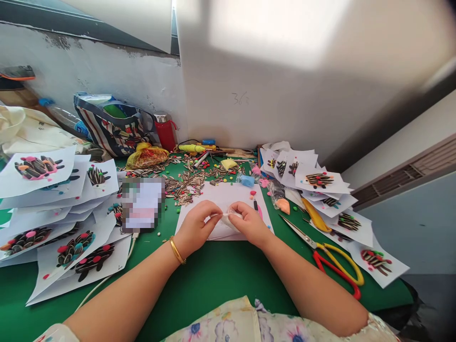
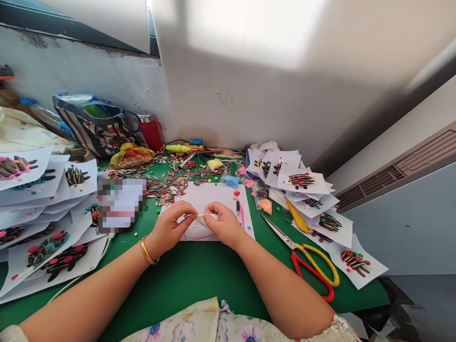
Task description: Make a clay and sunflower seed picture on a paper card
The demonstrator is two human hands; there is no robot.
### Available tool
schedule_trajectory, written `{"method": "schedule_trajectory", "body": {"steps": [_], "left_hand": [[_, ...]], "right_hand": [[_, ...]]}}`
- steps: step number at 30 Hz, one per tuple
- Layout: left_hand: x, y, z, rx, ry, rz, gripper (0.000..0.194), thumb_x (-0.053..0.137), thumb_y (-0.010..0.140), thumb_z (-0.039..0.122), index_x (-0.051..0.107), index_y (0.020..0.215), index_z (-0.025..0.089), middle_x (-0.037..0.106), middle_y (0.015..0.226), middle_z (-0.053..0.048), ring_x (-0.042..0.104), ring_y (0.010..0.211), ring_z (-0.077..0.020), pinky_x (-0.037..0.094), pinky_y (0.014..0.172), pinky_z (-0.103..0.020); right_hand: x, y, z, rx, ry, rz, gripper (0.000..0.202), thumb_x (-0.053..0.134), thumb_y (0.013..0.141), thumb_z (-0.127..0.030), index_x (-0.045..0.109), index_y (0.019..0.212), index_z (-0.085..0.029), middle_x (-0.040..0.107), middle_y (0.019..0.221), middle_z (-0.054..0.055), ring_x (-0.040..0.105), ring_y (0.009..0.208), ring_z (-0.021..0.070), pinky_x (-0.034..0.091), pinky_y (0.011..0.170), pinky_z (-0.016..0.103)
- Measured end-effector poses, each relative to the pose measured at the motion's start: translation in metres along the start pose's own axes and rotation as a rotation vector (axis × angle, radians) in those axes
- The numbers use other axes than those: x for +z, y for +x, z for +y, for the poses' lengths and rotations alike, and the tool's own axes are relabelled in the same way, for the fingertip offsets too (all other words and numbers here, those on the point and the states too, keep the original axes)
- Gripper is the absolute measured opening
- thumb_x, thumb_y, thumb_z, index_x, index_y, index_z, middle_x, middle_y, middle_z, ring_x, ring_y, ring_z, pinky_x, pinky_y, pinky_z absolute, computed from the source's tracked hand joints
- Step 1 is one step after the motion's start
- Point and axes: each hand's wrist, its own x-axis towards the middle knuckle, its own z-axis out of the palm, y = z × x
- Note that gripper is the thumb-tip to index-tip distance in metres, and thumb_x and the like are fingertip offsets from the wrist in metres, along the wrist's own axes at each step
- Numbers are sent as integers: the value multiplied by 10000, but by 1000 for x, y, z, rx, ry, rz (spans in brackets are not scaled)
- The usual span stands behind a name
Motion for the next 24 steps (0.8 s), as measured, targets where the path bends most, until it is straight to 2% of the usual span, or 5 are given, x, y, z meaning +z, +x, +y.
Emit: {"method": "schedule_trajectory", "body": {"steps": [5, 10, 17, 20, 24], "left_hand": [[2, 0, -4, -19, -27, 1, 160, 610, 872, 204, 673, 1017, 222, 657, 906, -32, 611, 836, -153, 506, 771, -289], [1, -1, -2, -2, 44, -4, 110, 569, 881, 173, 672, 911, 197, 648, 859, -36, 600, 804, -155, 499, 742, -287], [2, 1, -1, -64, 2, 95, 122, 605, 866, 188, 675, 962, 213, 680, 881, -35, 614, 839, -170, 503, 773, -308], [2, 1, -2, -66, 15, 74, 165, 606, 863, 184, 690, 999, 222, 677, 882, -35, 622, 826, -165, 508, 750, -294], [2, -1, -1, -9, 75, 36, 142, 567, 865, 141, 678, 932, 198, 649, 873, -39, 606, 812, -159, 498, 747, -287]], "right_hand": [[0, -1, 0, 6, 9, 3, 137, 534, 817, -323, 559, 861, -196, 563, 827, -10, 515, 798, 159, 410, 740, 280], [2, -1, 1, 0, -3, 0, 134, 533, 823, -322, 561, 867, -199, 579, 836, -7, 525, 798, 161, 418, 742, 280], [1, -1, 3, -16, -79, 98, 167, 543, 840, -355, 564, 912, -206, 572, 859, -2, 507, 749, 155, 407, 685, 268], [2, -4, 2, -40, -106, 107, 172, 552, 843, -349, 566, 943, -209, 576, 862, -5, 484, 699, 142, 391, 644, 262], [5, -5, -1, -63, -98, 78, 150, 554, 845, -341, 561, 914, -207, 580, 858, -6, 512, 753, 151, 405, 692, 265]]}}
